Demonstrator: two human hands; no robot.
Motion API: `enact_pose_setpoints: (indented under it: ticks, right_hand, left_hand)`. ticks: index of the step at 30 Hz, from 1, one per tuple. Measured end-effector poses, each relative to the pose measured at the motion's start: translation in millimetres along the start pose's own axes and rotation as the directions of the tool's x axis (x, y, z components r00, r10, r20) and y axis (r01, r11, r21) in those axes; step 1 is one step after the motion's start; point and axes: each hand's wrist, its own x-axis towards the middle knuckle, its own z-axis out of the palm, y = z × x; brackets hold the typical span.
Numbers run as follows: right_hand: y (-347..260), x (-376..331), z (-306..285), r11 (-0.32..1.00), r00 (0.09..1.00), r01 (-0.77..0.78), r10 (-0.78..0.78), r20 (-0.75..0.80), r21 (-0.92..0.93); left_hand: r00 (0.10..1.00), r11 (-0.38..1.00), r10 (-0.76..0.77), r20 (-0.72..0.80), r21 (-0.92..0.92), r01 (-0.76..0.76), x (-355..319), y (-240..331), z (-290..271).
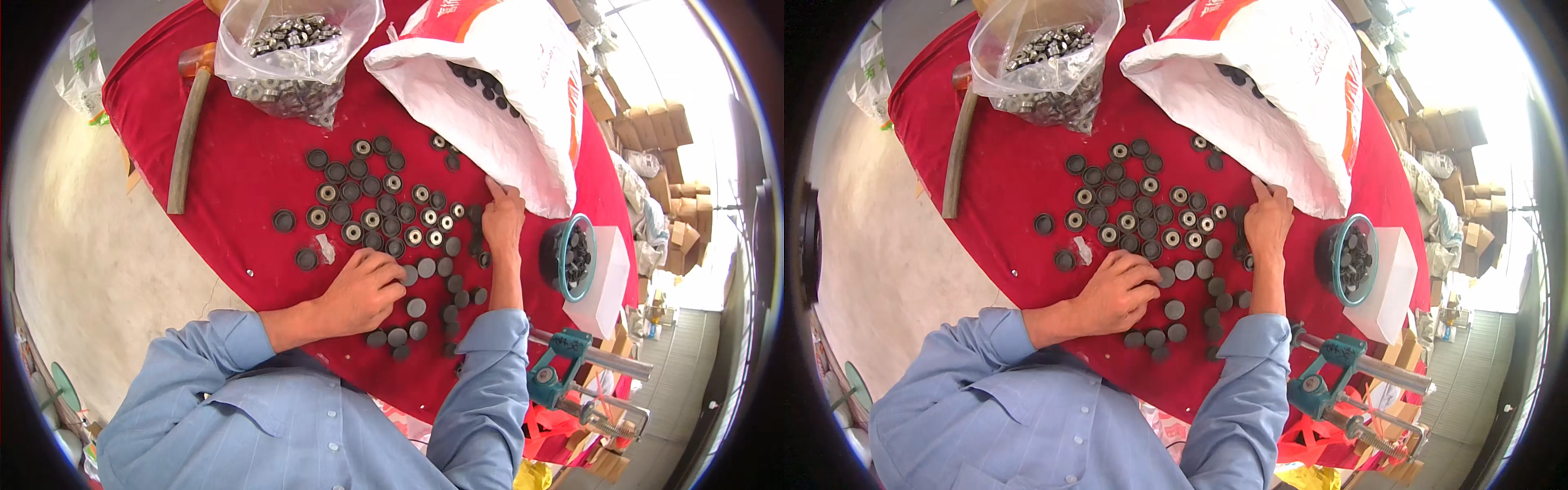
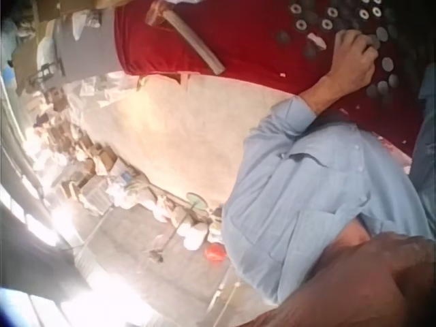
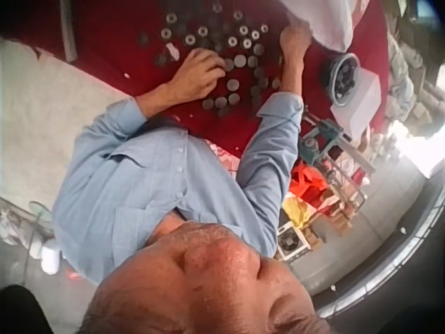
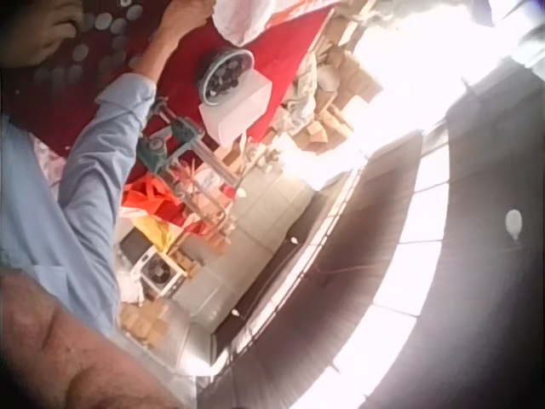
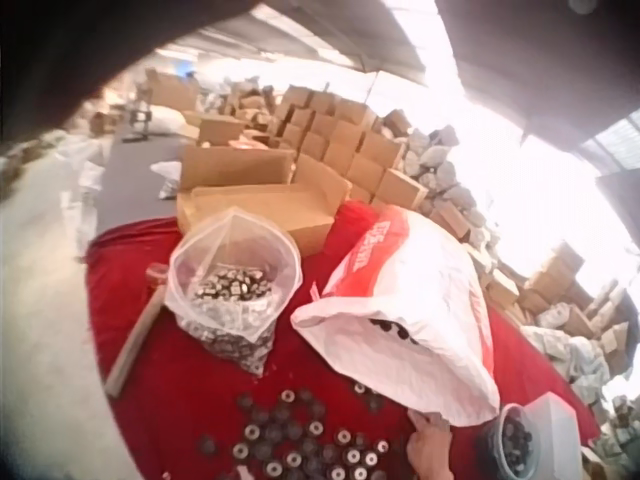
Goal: The person inserts metal rings into rubber discs by hand, then uses a hand-operated press machine to secure them.
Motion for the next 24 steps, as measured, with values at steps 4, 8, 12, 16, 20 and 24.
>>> enact_pose_setpoints:
  ticks: [4,8,12,16,20,24]
  right_hand:
    - [0,37,9,0.998,0.999,-0.014,0.017,0.034,-0.065]
    - [-29,77,21,0.879,0.982,-0.167,0.188,-0.003,0.447]
    - [-54,89,43,0.845,0.991,-0.038,-0.038,0.130,0.534]
    - [-72,60,49,0.874,0.986,0.083,-0.141,0.086,0.478]
    - [-66,33,26,0.796,0.948,0.189,-0.300,0.103,0.575]
    - [-57,23,-3,0.835,0.990,-0.142,0.111,0.090,0.532]
  left_hand:
    - [1.000,1.000,-0.001,-0.002,-0.009,0.001,0,-1,0]
    - [1.000,1.000,0.003,0.003,-0.028,-0.003,1,-1,-2]
    - [1.000,1.000,-0.001,0.023,-0.028,0.002,2,0,0]
    - [1.000,0.999,-0.016,0.020,-0.030,0.017,2,0,0]
    - [1.000,0.999,-0.012,0.024,-0.031,0.013,0,0,-2]
    - [1.000,1.000,0.003,0.028,-0.031,-0.002,-2,1,-1]
